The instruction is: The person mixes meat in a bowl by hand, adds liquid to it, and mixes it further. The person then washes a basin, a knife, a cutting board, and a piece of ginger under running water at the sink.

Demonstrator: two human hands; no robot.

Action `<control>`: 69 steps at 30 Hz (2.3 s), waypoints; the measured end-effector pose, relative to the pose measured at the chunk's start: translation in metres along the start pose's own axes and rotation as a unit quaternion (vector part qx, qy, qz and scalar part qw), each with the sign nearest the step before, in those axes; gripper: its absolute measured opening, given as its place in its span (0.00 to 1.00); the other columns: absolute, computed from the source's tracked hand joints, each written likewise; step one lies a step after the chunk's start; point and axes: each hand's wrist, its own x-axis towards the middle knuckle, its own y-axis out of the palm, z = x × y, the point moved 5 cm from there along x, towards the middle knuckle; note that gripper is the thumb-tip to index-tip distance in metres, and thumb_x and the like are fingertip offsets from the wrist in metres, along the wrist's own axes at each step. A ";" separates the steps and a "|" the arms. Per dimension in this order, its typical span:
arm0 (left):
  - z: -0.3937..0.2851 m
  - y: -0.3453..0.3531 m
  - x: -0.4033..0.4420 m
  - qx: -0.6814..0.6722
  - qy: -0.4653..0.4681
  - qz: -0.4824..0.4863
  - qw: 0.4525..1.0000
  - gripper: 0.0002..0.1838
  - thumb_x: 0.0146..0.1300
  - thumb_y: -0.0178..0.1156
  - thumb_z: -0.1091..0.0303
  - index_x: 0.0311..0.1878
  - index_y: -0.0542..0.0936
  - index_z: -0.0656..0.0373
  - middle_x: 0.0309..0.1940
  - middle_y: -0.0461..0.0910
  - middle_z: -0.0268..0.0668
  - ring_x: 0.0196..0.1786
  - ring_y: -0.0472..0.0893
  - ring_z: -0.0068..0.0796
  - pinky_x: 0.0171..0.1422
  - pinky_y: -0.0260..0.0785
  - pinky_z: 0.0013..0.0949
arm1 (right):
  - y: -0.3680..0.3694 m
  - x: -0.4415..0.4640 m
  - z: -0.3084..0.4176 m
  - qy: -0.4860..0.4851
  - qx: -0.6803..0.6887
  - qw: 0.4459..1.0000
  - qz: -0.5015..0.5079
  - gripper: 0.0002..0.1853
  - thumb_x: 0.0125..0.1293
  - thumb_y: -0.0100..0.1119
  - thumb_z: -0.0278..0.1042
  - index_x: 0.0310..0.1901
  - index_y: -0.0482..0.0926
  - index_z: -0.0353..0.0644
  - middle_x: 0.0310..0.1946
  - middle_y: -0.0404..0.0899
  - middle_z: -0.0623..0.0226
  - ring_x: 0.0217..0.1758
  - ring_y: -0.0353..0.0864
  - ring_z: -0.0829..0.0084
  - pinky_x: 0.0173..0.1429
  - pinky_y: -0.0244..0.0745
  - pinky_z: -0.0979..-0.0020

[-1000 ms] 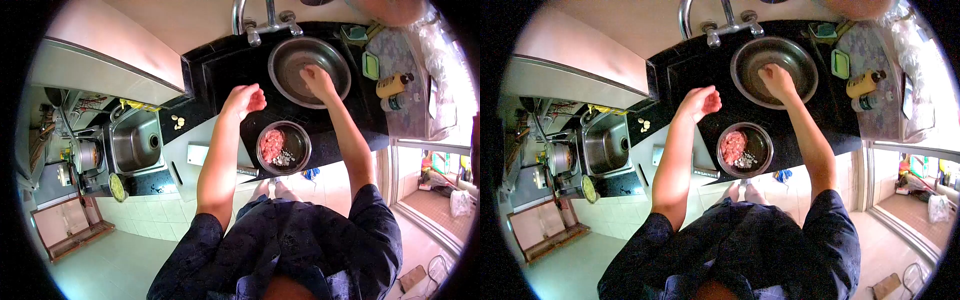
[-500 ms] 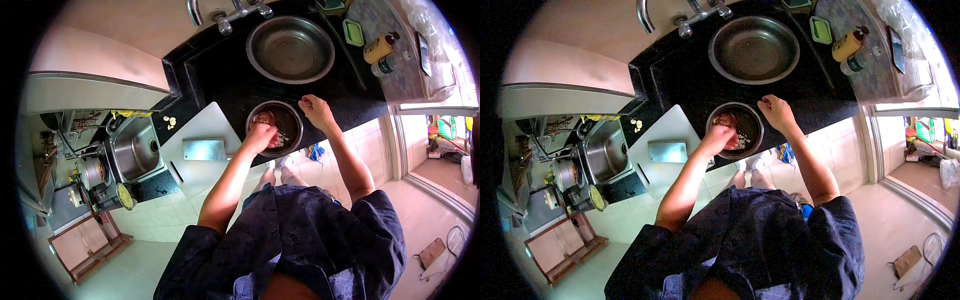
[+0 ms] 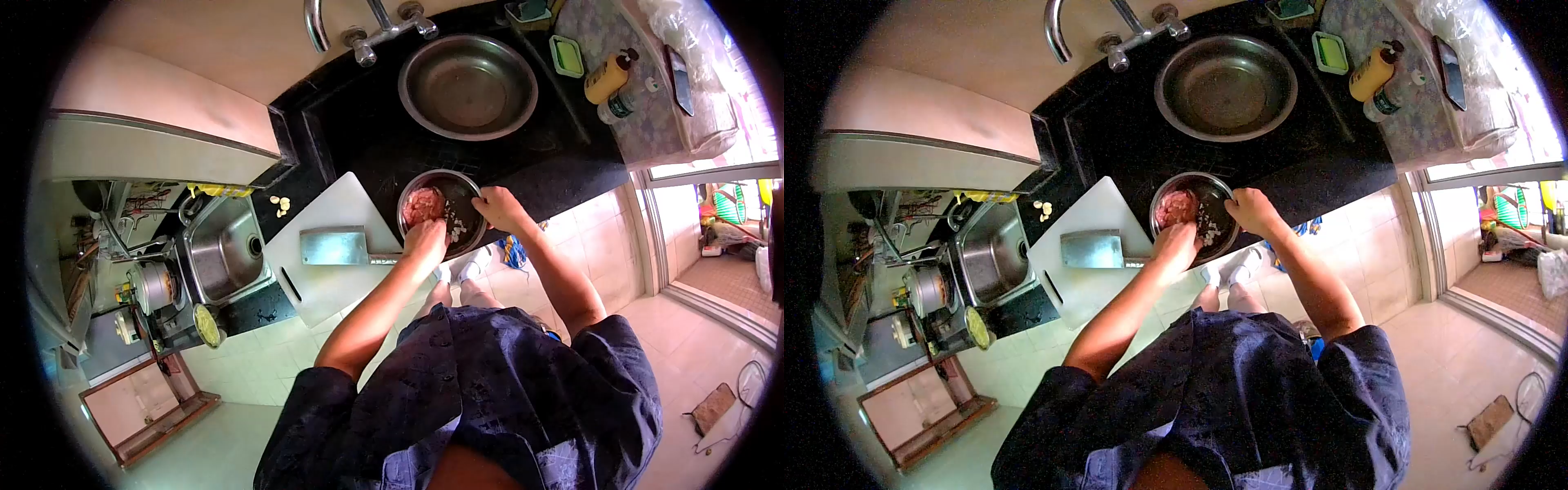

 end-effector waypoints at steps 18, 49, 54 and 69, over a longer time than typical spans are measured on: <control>0.011 0.008 0.004 0.062 0.091 -0.073 0.991 0.07 0.56 0.56 0.77 0.37 0.79 0.68 0.31 0.82 0.54 0.35 0.85 0.50 0.41 0.79 0.46 | 0.003 -0.003 0.006 -0.055 -0.072 0.990 -0.106 0.19 0.69 0.51 0.39 0.30 0.77 0.28 0.19 0.79 0.45 0.23 0.84 0.53 0.33 0.78 0.58; 0.019 0.018 0.011 0.053 0.087 0.024 0.994 0.06 0.59 0.57 0.73 0.30 0.81 0.65 0.34 0.81 0.53 0.38 0.84 0.51 0.42 0.78 0.47 | 0.008 -0.030 0.021 -0.002 -0.074 0.979 -0.191 0.18 0.66 0.55 0.40 0.28 0.77 0.30 0.28 0.78 0.37 0.37 0.81 0.40 0.40 0.75 0.49; 0.017 0.005 0.015 0.023 0.134 -0.147 0.980 0.10 0.59 0.53 0.78 0.44 0.74 0.68 0.41 0.78 0.54 0.40 0.84 0.52 0.40 0.79 0.47 | 0.011 -0.032 0.016 0.005 -0.084 0.978 -0.190 0.18 0.66 0.54 0.40 0.28 0.77 0.30 0.28 0.78 0.37 0.36 0.81 0.40 0.40 0.76 0.49; 0.003 0.018 0.022 -0.003 0.128 -0.045 0.991 0.10 0.57 0.59 0.73 0.40 0.78 0.68 0.35 0.81 0.54 0.39 0.84 0.55 0.38 0.78 0.47 | 0.004 -0.037 0.021 0.006 -0.092 0.975 -0.200 0.18 0.68 0.53 0.41 0.31 0.78 0.31 0.29 0.79 0.38 0.37 0.82 0.39 0.43 0.77 0.47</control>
